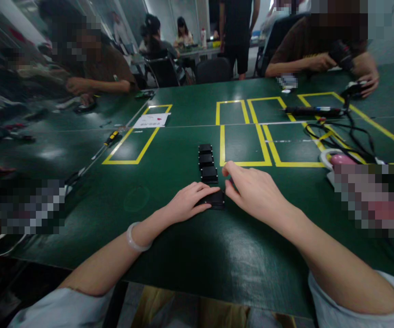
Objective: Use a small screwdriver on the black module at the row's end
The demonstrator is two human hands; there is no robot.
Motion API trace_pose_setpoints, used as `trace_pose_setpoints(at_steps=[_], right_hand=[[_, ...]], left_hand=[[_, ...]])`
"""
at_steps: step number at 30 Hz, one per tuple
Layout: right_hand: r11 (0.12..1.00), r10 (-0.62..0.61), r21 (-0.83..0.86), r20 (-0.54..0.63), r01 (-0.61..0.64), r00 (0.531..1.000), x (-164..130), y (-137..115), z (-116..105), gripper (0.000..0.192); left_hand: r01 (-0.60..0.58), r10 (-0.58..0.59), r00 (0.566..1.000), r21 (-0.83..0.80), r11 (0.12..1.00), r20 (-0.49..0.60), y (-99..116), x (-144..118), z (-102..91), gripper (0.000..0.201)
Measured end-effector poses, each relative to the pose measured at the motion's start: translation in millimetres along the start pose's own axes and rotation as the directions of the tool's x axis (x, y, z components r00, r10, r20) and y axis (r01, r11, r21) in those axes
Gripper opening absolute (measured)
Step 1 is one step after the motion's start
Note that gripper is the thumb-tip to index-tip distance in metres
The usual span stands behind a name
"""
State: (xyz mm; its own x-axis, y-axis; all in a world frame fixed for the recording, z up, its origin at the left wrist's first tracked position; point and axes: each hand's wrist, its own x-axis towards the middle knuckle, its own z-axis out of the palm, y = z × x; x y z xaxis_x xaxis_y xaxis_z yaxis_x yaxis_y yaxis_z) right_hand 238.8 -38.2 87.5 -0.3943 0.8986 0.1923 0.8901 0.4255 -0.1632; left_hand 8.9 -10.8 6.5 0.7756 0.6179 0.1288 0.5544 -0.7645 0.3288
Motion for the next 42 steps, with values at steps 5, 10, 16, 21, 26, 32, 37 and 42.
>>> trace_pose_setpoints(at_steps=[5, 10, 16, 21, 26, 32, 37, 42], right_hand=[[1.0, -0.011, -0.02, 0.016, 0.012, 1.0, -0.2, 0.3, -0.9, 0.025], [0.997, 0.005, -0.073, 0.038, -0.003, 0.999, 1.0, 2.2, 0.8, 0.024], [1.0, 0.015, 0.015, 0.03, -0.016, 0.999, 0.5, -0.1, -0.8, 0.017], [0.999, -0.009, 0.036, 0.035, 0.008, 0.999, 0.1, -0.3, -2.4, 0.024], [1.0, -0.013, -0.007, 0.041, 0.013, 0.999, 1.0, 2.7, 0.9, 0.027], [0.999, 0.009, -0.051, 0.051, -0.007, 0.999, 1.2, 2.6, 0.9, 0.022], [1.0, 0.018, -0.02, 0.065, -0.016, 0.998, 1.4, 1.3, -0.3, 0.022], [1.0, 0.0, 0.003, 0.048, 0.0, 0.999, 1.2, 2.9, 2.6, 0.022]], left_hand=[[-0.002, 0.002, 1.0, 0.006, 1.0, -0.002, -0.4, -0.4, 0.4, 0.049], [0.002, -0.002, 1.0, 0.001, 1.0, -0.002, 0.0, -0.7, -0.6, 0.049], [-0.002, 0.002, 1.0, -0.005, 1.0, -0.004, -0.2, -0.1, -0.7, 0.049], [-0.007, 0.007, 1.0, 0.0, 1.0, -0.007, -1.1, 0.1, 0.0, 0.05], [0.0, 0.0, 1.0, 0.002, 1.0, -0.012, -1.1, -0.3, 0.5, 0.049], [-0.002, 0.002, 1.0, -0.016, 1.0, -0.007, -0.9, -0.5, 0.2, 0.048], [0.001, -0.001, 1.0, -0.013, 1.0, -0.008, -0.2, -0.5, -1.0, 0.049], [0.004, -0.004, 1.0, -0.021, 1.0, 0.002, 0.0, -0.1, -1.8, 0.05]])
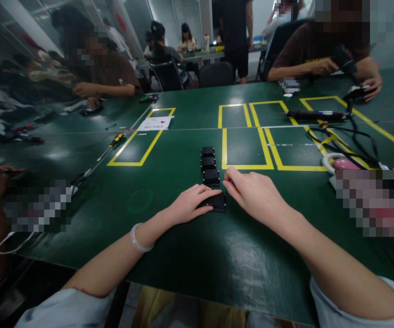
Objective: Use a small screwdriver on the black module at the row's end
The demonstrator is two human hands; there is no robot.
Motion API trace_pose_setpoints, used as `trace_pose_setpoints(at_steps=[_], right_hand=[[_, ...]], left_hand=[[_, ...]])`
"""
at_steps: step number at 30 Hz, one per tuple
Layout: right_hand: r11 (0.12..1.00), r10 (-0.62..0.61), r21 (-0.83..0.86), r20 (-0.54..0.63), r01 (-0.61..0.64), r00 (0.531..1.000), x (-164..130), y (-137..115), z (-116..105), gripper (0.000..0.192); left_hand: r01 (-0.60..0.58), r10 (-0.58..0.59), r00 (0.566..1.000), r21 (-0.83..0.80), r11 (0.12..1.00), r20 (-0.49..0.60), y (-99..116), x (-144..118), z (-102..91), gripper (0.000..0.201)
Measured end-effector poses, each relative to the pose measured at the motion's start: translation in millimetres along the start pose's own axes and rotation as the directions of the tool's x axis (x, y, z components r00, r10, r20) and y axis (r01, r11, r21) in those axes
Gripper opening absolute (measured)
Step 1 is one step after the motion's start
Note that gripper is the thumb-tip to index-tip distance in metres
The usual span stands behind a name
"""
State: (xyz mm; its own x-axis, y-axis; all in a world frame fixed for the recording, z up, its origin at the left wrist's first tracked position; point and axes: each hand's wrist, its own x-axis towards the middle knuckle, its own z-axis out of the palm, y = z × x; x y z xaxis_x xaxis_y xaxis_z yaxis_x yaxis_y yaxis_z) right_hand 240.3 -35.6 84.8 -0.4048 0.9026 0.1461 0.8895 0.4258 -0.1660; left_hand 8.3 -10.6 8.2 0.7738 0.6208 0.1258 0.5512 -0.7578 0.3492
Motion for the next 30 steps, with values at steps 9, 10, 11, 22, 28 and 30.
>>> trace_pose_setpoints(at_steps=[9, 10, 11, 22, 28, 30], right_hand=[[0.999, -0.006, 0.048, -0.012, 0.007, 1.0, -0.4, 0.3, 0.9, 0.024], [0.999, -0.006, 0.05, -0.014, 0.007, 1.0, -0.3, 0.4, 0.9, 0.025], [0.999, -0.008, 0.05, -0.017, 0.009, 1.0, -0.2, 0.6, 1.0, 0.025], [1.0, 0.001, -0.001, 0.017, -0.001, 1.0, 1.4, 1.6, 0.4, 0.027], [1.0, -0.004, 0.008, 0.002, 0.004, 1.0, 1.6, 3.8, 2.4, 0.025], [1.0, -0.01, 0.014, -0.007, 0.01, 1.0, 1.5, 3.5, 1.9, 0.024]], left_hand=[[0.001, -0.001, 1.0, -0.013, 1.0, -0.001, -0.5, -0.4, -0.6, 0.049], [0.002, -0.002, 1.0, -0.014, 1.0, 0.0, -0.5, -0.3, -0.6, 0.049], [0.003, -0.003, 1.0, -0.015, 1.0, 0.0, -0.6, -0.2, -0.5, 0.049], [0.002, -0.002, 1.0, -0.011, 1.0, -0.005, -2.3, -0.7, 1.6, 0.049], [-0.004, 0.004, 1.0, -0.012, 1.0, 0.0, -2.1, -1.2, 0.0, 0.049], [-0.006, 0.006, 1.0, -0.015, 1.0, 0.0, -2.0, -1.4, -0.3, 0.049]])
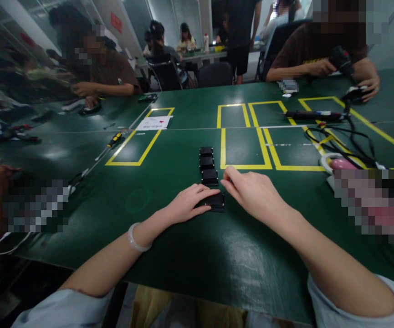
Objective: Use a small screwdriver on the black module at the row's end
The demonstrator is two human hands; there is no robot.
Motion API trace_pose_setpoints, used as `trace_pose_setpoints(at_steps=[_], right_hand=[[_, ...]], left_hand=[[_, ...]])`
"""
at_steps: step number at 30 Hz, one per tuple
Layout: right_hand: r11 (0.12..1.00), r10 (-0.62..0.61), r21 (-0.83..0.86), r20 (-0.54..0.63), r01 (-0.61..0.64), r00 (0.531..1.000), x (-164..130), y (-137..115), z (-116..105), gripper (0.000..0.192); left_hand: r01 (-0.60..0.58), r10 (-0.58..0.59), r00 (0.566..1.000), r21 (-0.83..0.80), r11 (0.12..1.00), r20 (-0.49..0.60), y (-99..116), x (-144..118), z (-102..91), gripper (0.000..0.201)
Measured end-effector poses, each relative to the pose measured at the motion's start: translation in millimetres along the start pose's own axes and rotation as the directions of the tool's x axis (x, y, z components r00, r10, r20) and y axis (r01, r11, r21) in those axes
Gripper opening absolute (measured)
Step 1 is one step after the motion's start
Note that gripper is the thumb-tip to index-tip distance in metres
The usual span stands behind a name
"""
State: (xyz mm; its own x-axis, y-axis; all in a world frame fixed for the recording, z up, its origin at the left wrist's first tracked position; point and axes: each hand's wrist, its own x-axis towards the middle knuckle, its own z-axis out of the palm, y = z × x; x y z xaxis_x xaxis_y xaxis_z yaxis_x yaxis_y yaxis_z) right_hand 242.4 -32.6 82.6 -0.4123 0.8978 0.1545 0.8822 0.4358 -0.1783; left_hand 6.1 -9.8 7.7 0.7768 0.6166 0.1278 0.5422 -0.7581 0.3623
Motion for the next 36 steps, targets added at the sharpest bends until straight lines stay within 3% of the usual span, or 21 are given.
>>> trace_pose_setpoints(at_steps=[9, 16, 24, 30, 36], right_hand=[[0.999, 0.011, 0.033, -0.008, -0.01, 1.0, 0.6, 1.1, -1.7, 0.029], [1.0, 0.021, -0.016, 0.026, -0.02, 0.999, 0.8, 0.0, -1.8, 0.023], [0.998, -0.017, 0.06, -0.015, 0.018, 1.0, -0.6, -4.6, -3.9, 0.018], [0.996, 0.008, -0.086, -0.02, -0.009, 1.0, 0.9, -4.1, -1.2, 0.033], [0.995, 0.008, -0.097, -0.002, -0.008, 1.0, 0.9, -3.3, -2.6, 0.032]], left_hand=[[0.0, 0.0, 1.0, -0.013, 1.0, -0.002, -0.2, 0.4, -0.2, 0.049], [0.003, -0.003, 1.0, -0.008, 1.0, 0.0, 0.2, 0.8, -0.2, 0.049], [0.0, 0.0, 1.0, -0.008, 1.0, -0.008, 0.0, 0.9, 0.3, 0.049], [-0.005, 0.005, 1.0, -0.003, 1.0, -0.006, 0.0, 0.7, 0.5, 0.049], [-0.002, 0.002, 1.0, -0.012, 1.0, -0.006, -0.1, 0.6, 0.2, 0.049]])
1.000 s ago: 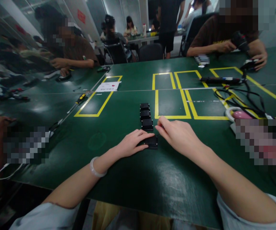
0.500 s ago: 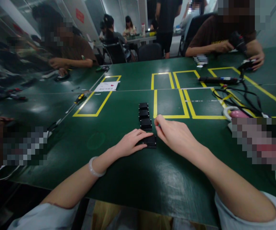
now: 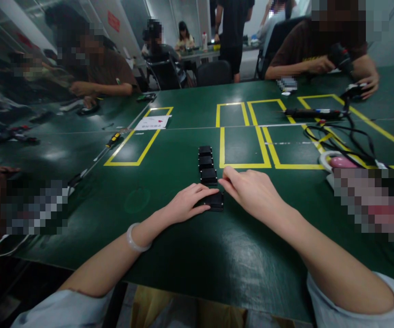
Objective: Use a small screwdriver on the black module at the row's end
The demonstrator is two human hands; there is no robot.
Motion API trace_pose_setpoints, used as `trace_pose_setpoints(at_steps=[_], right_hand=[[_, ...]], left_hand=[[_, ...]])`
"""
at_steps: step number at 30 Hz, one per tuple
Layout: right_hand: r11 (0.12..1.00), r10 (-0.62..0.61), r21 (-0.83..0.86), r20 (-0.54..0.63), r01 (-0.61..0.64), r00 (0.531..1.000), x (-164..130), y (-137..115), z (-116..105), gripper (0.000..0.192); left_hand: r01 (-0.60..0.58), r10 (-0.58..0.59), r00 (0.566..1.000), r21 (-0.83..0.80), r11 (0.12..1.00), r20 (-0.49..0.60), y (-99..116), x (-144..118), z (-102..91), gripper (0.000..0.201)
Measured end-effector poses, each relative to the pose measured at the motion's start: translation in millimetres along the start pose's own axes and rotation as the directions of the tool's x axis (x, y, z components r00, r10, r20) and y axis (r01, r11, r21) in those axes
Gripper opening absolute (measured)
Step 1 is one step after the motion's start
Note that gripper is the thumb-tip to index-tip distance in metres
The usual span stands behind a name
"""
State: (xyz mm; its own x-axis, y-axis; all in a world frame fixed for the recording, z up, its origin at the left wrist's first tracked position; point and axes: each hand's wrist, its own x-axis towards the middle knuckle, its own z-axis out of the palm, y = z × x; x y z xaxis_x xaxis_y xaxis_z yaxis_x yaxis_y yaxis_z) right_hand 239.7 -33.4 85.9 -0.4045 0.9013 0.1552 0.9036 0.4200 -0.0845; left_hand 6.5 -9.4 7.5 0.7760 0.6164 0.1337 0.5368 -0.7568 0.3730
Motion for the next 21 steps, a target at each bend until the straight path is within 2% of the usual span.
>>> trace_pose_setpoints(at_steps=[8, 12, 21], right_hand=[[1.0, 0.012, -0.009, 0.024, -0.012, 1.0, -1.1, 1.4, -3.7, 0.034], [1.0, 0.004, -0.018, 0.025, -0.004, 1.0, -1.3, 1.0, -2.5, 0.029], [0.996, -0.002, 0.086, -0.003, 0.002, 1.0, -2.3, 0.2, 1.8, 0.019]], left_hand=[[0.01, -0.01, 1.0, 0.003, 1.0, 0.013, -0.3, 0.0, -0.9, 0.05], [0.007, -0.007, 1.0, 0.003, 1.0, 0.02, -1.1, 0.3, -0.8, 0.05], [0.002, -0.002, 1.0, 0.006, 1.0, 0.011, -1.1, 0.7, -0.3, 0.05]])
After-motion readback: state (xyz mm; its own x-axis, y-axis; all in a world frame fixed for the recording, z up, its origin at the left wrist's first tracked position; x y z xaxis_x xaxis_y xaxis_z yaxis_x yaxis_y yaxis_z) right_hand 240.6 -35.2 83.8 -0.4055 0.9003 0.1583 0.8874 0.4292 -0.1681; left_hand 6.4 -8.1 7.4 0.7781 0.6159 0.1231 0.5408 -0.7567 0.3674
